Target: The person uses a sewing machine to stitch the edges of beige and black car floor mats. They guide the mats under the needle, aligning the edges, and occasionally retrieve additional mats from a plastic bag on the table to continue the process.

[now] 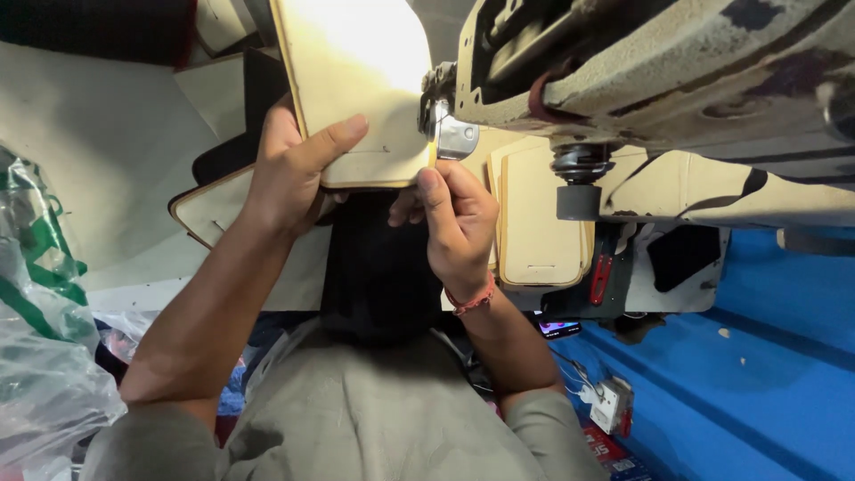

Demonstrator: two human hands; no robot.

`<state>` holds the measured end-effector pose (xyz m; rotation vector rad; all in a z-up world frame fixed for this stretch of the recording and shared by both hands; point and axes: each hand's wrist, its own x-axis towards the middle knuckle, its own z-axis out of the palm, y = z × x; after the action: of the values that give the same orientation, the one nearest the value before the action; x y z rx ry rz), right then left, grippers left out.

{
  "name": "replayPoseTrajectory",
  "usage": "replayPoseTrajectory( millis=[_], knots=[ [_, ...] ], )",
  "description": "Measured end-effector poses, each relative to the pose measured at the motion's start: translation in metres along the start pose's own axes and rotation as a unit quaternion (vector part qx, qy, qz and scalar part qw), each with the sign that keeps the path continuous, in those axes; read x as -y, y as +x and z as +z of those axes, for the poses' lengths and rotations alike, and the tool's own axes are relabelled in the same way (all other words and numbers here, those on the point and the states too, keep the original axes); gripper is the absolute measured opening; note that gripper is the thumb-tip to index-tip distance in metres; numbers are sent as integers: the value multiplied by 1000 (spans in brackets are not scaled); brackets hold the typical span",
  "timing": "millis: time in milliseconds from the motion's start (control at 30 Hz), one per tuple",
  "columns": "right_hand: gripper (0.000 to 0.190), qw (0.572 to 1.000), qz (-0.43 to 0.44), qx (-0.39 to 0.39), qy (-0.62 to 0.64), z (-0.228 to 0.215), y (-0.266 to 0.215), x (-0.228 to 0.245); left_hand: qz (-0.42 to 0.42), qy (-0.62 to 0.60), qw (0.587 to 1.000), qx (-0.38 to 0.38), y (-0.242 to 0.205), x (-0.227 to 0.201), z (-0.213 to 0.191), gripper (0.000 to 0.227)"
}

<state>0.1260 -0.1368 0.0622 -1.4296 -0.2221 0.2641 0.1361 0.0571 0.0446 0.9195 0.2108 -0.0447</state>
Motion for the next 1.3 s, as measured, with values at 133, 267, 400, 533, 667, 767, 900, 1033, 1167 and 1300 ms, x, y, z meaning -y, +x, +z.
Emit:
replayPoseTrajectory(
  millis=[133,267,400,533,667,767,900,1033,1167,1300],
  knots=[
    [21,1000,-8,-15,10,0,-7,-6,44,4,999,-5,1,0,4,40],
    [19,1000,1,-14,-9,-1,-26,-13,45,-2,999,-19,0,1,10,38],
    [19,999,37,9,-11,-2,-45,-27,17,-31,992,-120,-2,5,21,40],
    [19,997,56,24,-56,-5,-59,-36,40,-58,975,-210,-8,28,24,44],
    [19,993,70,31,-86,-6,-67,-34,43,-101,964,-242,-21,43,33,41],
    [18,991,76,42,-107,-8,-70,-30,97,-130,963,-216,-24,42,30,39],
    [17,989,51,60,-125,-11,-72,-25,5,-156,987,-37,-30,30,-5,37],
    [16,987,28,82,-138,-13,-73,-25,-21,39,991,128,-27,10,-22,33],
    [15,986,27,83,-143,-13,-70,-26,-15,56,995,78,-40,25,-10,30],
    [15,986,29,81,-143,-13,-69,-27,-31,-16,999,6,-51,43,2,20]
  ],
)
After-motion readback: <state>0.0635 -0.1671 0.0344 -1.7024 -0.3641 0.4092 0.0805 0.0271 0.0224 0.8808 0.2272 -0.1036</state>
